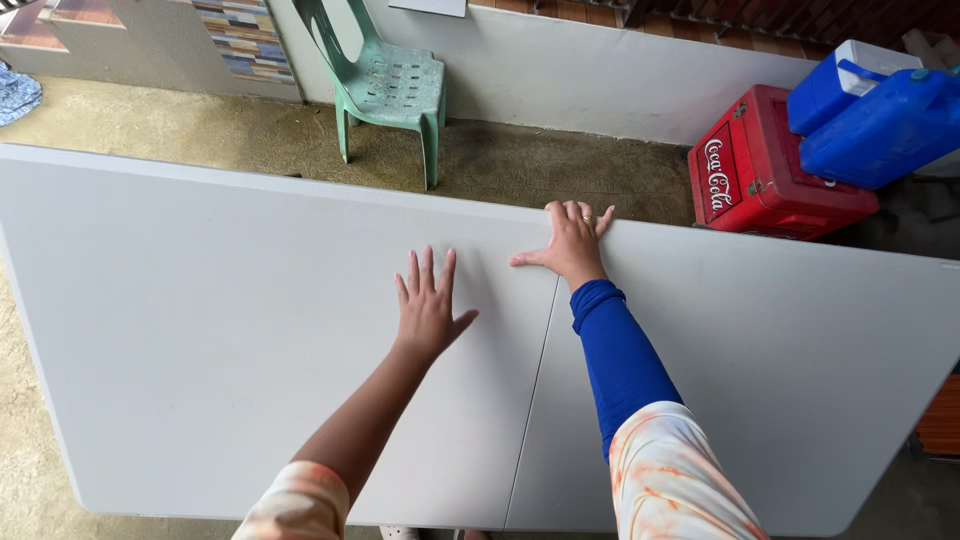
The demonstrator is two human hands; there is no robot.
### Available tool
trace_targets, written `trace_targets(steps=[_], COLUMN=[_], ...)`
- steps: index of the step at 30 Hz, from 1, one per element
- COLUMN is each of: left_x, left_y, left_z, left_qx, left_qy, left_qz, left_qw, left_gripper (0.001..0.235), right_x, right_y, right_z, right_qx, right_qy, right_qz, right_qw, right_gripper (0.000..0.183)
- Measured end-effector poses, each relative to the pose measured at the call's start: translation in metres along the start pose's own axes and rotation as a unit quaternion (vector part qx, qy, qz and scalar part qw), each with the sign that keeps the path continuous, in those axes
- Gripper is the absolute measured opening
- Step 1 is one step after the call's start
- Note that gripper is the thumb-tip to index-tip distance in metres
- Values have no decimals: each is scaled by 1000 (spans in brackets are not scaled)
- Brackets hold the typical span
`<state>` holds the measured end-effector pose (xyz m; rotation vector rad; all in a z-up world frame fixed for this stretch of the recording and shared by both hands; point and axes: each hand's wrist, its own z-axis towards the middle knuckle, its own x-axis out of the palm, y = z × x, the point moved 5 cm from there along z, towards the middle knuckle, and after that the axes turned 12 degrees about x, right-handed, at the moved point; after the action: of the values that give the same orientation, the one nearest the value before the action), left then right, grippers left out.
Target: The person wipes a light green plastic chair with a cloth, then moves to a white folding table. They wipe the table surface, rinse the cloth at a tap, and continue wiping the table. Finally, the person folds the table and places it on the ground.
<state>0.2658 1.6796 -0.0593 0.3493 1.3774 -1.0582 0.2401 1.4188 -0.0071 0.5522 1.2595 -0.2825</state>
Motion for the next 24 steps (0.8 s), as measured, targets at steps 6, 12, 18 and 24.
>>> trace_targets(steps=[6, 12, 18, 24], left_x=[-36, -38, -24, -5], left_y=[-8, -21, -48, -59], left_z=[71, 24, -62, -135], left_qx=[13, 25, 22, -31], left_qy=[253, 303, 353, 368], left_qz=[181, 143, 152, 132], left_qw=[950, 942, 923, 920], left_gripper=[126, 100, 93, 90], right_x=[0, -6, -47, -40], right_y=[-7, -23, -141, -144], right_z=[-81, -157, -223, -294], right_qx=[-33, -117, 17, -110], right_qy=[-42, -35, 162, 87], right_qz=[-1, 53, -133, -43], right_qw=[999, 991, 978, 989], right_gripper=[113, 108, 92, 86])
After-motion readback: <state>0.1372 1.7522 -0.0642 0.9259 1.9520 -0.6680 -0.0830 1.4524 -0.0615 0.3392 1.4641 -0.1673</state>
